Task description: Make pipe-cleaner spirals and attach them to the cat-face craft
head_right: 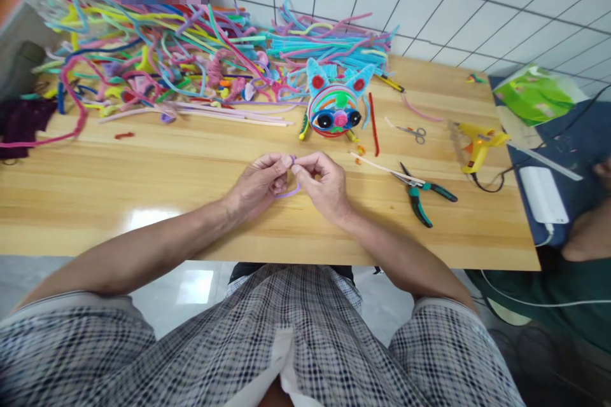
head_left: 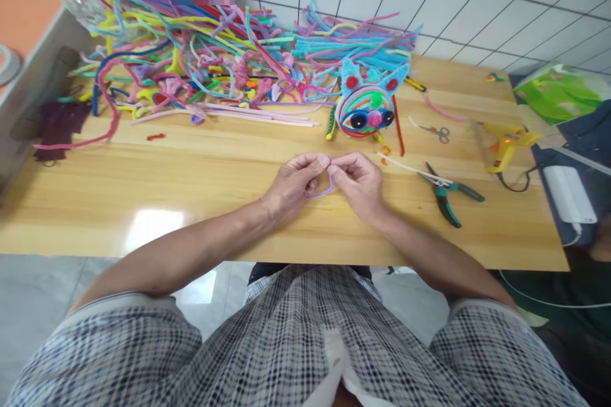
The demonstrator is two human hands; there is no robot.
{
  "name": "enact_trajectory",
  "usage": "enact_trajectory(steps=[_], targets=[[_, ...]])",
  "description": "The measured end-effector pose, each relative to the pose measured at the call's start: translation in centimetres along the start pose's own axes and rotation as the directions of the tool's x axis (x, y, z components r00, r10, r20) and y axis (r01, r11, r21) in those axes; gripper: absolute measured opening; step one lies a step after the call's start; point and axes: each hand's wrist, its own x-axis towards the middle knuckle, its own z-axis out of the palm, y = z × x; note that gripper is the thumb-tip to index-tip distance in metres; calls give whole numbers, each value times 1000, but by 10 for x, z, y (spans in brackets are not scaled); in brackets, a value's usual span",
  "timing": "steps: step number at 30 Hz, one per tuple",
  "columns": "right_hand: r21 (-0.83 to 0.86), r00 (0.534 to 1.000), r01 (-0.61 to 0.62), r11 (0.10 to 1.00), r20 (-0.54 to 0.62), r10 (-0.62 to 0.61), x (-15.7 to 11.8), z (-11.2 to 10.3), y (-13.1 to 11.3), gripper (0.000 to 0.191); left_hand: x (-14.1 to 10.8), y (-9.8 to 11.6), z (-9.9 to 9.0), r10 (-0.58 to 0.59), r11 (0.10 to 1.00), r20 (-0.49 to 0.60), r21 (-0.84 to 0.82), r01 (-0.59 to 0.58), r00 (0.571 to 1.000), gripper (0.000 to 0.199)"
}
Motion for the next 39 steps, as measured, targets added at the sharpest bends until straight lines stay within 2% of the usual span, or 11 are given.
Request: enact_trajectory(steps=[8, 13, 19, 21, 24, 28, 31, 35, 39], targets=[[-31, 1000, -18, 999, -24, 17, 9, -10, -1, 15, 16, 15, -10, 87, 953, 104, 280, -113, 991, 53], [-51, 999, -47, 998, 24, 48, 11, -13, -3, 14, 24, 29, -18, 209, 829, 168, 493, -265, 963, 45], [-120, 996, -1, 993, 89, 12, 9, -14, -4, 13, 27, 37, -22, 185, 719, 316, 602, -347, 930, 39], [-121, 995, 17, 992, 95, -6, 8, -13, -3, 11, 25, 34, -21, 192, 723, 301, 601, -342, 934, 38], [-95, 997, 17, 995, 80, -10, 6, -11, -1, 9, 23, 26, -18, 199, 794, 219, 536, -288, 955, 40], [-28, 998, -32, 999, 52, 33, 5, -5, 0, 10, 17, 12, -13, 138, 920, 104, 356, -167, 985, 50], [19, 998, -62, 998, 33, 62, 4, -1, -1, 15, 13, 5, -9, 85, 972, 68, 215, -98, 994, 56], [48, 997, -75, 996, 7, 75, 4, 1, -2, 18, 8, 2, -4, 101, 987, 50, 122, -106, 994, 54], [11, 996, -89, 996, 15, 89, 5, 0, -3, 20, 7, 0, -4, 158, 976, 57, 140, -165, 986, 50]])
